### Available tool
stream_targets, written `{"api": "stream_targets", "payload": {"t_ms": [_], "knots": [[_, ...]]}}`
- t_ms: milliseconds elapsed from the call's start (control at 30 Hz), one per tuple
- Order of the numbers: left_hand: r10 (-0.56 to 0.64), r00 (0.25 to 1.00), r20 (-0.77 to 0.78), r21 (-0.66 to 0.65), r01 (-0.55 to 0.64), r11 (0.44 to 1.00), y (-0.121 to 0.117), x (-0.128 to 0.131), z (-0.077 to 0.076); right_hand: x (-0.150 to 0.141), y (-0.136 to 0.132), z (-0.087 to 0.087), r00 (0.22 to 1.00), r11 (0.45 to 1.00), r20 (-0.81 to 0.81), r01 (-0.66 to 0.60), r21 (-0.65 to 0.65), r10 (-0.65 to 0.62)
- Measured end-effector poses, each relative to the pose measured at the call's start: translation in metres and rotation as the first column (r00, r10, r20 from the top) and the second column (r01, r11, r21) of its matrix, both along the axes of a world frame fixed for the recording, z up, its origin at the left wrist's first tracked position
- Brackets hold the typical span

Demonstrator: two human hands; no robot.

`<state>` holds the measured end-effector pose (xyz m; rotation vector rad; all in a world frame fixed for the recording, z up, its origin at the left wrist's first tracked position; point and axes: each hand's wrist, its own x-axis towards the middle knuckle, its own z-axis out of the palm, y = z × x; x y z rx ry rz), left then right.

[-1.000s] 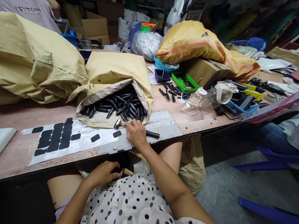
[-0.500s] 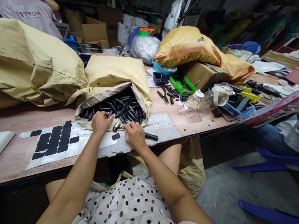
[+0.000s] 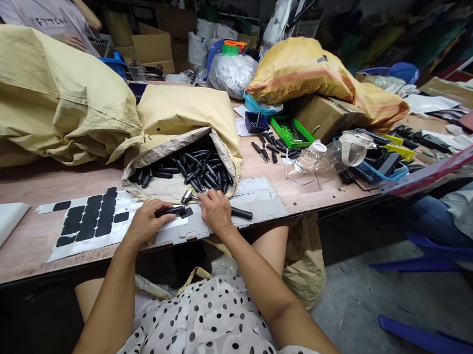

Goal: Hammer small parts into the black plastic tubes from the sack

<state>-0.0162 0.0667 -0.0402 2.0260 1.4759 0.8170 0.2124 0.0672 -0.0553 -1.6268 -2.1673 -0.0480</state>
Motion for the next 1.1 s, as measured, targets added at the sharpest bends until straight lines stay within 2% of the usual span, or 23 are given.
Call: {"api": "stream_targets", "payload": {"t_ms": [133,267,433,533,900,1100], "knots": [[0.018,1.000,-0.024,0.046,-0.016,0.999,0.002,0.008,-0.015,0.002,0.001,0.002,1.000,1.000,0.007,-0.025,0.018,0.025],[0.031,0.999,-0.018,0.052,-0.030,0.998,0.004,0.008,-0.021,0.006,-0.007,0.006,0.997,0.997,-0.054,-0.044,0.056,0.047],[0.066,0.998,-0.009,-0.003,-0.066,0.998,0.004,0.010,-0.017,0.006,-0.022,0.016,0.957,0.993,-0.264,-0.116,0.032,0.120],[0.079,0.997,-0.009,-0.046,-0.079,0.996,0.003,0.012,-0.011,0.005,-0.025,0.023,0.937,0.991,-0.325,-0.132,0.011,0.128],[0.086,0.995,-0.042,-0.065,-0.089,0.994,0.001,0.016,-0.006,0.002,-0.033,0.019,0.963,0.992,-0.245,-0.123,-0.034,0.111],[0.086,0.995,-0.047,-0.056,-0.089,0.995,0.001,0.016,-0.007,0.002,-0.032,0.031,0.952,0.991,-0.276,-0.136,-0.006,0.129]]}}
